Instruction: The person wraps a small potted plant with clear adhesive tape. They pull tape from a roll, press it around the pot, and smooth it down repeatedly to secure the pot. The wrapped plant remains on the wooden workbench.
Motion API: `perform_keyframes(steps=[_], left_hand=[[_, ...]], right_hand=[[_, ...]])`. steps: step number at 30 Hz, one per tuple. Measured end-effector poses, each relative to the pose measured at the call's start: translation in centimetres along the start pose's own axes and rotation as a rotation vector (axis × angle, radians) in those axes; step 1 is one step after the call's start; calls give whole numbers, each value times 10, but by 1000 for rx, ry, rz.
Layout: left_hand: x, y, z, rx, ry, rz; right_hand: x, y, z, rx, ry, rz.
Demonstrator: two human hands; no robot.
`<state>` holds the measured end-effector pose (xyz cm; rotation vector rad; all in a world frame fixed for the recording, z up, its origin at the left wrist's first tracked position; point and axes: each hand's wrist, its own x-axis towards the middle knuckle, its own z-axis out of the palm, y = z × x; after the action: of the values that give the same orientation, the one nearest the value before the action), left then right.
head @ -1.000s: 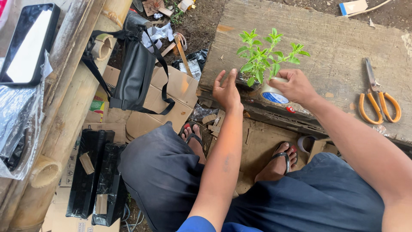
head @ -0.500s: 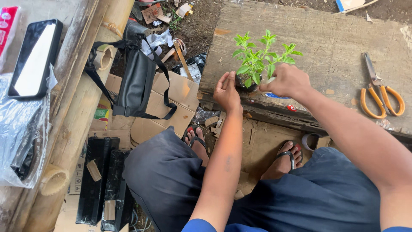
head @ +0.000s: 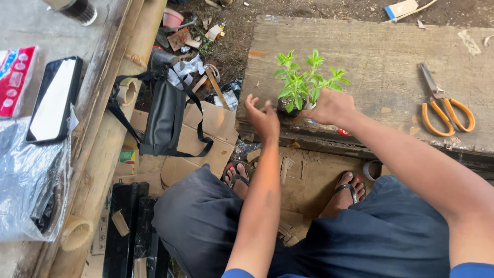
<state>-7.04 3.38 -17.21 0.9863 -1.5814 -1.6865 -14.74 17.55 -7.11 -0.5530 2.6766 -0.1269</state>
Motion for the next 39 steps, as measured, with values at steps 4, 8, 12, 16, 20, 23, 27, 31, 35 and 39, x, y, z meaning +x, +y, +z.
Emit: perform_keyframes(steps=[4, 8, 12, 16, 20, 23, 27, 31, 35, 39], left_hand=[[-24, -3, -4, 184, -131, 644], [-38, -1, 2, 267, -263, 680], [-23, 3, 2, 404, -345, 580], [-5, -10, -7, 612, -465, 522], [12, -23, -7, 855, -440, 676], [22, -18, -9, 959, -511, 682], [31, 3, -1, 671, -495, 675], [26, 16, 11, 387, -517, 616], [25, 15, 15, 293, -588, 540], [29, 1, 15, 551, -571, 598]], right_hand=[[-2, 10, 4, 155, 89, -81], [-4, 23, 19, 248, 54, -117], [0, 35, 34, 344, 39, -229], [3, 47, 49, 429, -42, -376], [4, 55, 55, 424, -29, -392], [2, 50, 56, 417, -83, -335], [-1, 46, 54, 487, -95, -407], [-6, 46, 57, 576, -114, -413], [-9, 47, 61, 595, -10, -495], [-5, 47, 62, 647, -177, -249]])
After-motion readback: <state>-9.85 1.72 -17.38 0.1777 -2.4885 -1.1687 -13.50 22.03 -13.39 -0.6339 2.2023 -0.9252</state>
